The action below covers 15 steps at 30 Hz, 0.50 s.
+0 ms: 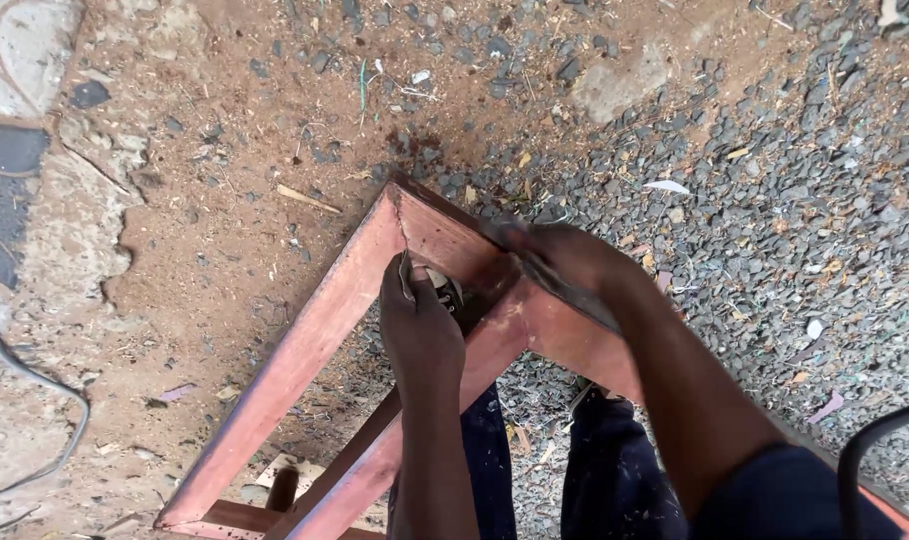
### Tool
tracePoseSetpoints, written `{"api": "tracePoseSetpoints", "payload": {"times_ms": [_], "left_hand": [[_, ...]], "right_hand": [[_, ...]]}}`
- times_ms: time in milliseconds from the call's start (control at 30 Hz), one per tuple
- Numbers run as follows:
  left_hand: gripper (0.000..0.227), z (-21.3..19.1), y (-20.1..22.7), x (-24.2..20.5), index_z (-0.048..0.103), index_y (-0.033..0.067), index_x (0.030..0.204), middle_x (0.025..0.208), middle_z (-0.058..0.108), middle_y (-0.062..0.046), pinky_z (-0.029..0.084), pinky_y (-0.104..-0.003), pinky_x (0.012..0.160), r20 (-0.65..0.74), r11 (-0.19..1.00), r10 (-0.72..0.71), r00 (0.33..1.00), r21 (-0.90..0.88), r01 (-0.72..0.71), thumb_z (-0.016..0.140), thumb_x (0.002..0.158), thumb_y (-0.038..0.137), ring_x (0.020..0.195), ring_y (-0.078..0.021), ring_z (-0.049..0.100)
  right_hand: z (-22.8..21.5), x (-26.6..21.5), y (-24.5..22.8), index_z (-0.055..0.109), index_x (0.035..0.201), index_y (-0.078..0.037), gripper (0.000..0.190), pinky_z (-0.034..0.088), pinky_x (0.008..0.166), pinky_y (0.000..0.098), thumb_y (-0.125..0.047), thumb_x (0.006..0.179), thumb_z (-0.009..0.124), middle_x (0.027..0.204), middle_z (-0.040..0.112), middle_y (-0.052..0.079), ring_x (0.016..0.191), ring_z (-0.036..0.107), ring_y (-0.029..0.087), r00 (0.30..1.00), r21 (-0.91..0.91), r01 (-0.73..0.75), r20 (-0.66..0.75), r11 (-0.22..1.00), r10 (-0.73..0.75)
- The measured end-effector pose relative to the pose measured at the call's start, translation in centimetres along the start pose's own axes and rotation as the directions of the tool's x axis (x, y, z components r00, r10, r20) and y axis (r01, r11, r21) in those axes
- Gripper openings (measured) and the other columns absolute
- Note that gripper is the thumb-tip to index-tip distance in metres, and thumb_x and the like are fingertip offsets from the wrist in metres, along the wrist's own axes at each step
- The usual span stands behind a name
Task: Sanding the surfaces and edges of a wooden frame using sandpaper to prepare it for finishing.
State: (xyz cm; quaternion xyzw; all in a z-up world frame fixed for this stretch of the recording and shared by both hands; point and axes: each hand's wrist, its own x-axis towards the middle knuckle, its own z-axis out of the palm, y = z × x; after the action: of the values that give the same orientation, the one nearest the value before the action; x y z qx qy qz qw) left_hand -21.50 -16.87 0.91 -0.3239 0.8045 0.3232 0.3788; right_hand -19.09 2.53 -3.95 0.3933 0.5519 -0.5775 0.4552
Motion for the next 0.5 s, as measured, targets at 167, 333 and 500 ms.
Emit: {"api": "tracePoseSetpoints", "payload": {"times_ms": [167,333,500], "left_hand": [[0.048,-0.2,-0.6,0.1,0.044,0.0126,0.151,0.148,0.052,-0.016,0.042,-0.056,0.114,-0.023,0.998,0.014,1.000,-0.054,-0.015,0.038,0.107,0.033,0.141,-0.0382,0.047],[0.048,-0.2,0.4,-0.5,0.046,0.0109,0.150,0.148,0.054,-0.018,0.041,-0.054,0.116,0.025,0.992,0.020,0.999,-0.127,-0.017,0.042,0.106,0.029,0.142,-0.0385,0.048],[0.043,-0.4,1.6,-1.5,0.053,0.0107,0.146,0.145,0.059,-0.021,0.042,-0.054,0.115,-0.006,0.981,0.098,0.995,-0.170,-0.098,0.045,0.104,0.016,0.140,-0.0403,0.050]], "right_hand": [[3.9,4.4,-5.9,0.074,0.087,-0.007,0.040,0.043,0.083,0.0392,-0.046,0.091,0.067,0.078,0.061,0.012,0.081,0.057,0.028,0.953,0.081,0.273,0.113,0.958,-0.281],[-1.9,1.0,5.8,0.071,0.076,-0.008,0.040,0.038,0.067,0.0369,-0.045,0.091,0.070,0.063,0.053,0.006,0.060,0.047,0.021,0.993,0.171,0.109,0.030,0.979,-0.116],[-5.7,0.5,17.3,0.076,0.071,0.000,0.036,0.039,0.052,0.0340,-0.033,0.087,0.074,0.055,0.063,0.012,0.046,0.053,0.022,0.979,0.337,-0.187,-0.017,0.923,0.204]]}}
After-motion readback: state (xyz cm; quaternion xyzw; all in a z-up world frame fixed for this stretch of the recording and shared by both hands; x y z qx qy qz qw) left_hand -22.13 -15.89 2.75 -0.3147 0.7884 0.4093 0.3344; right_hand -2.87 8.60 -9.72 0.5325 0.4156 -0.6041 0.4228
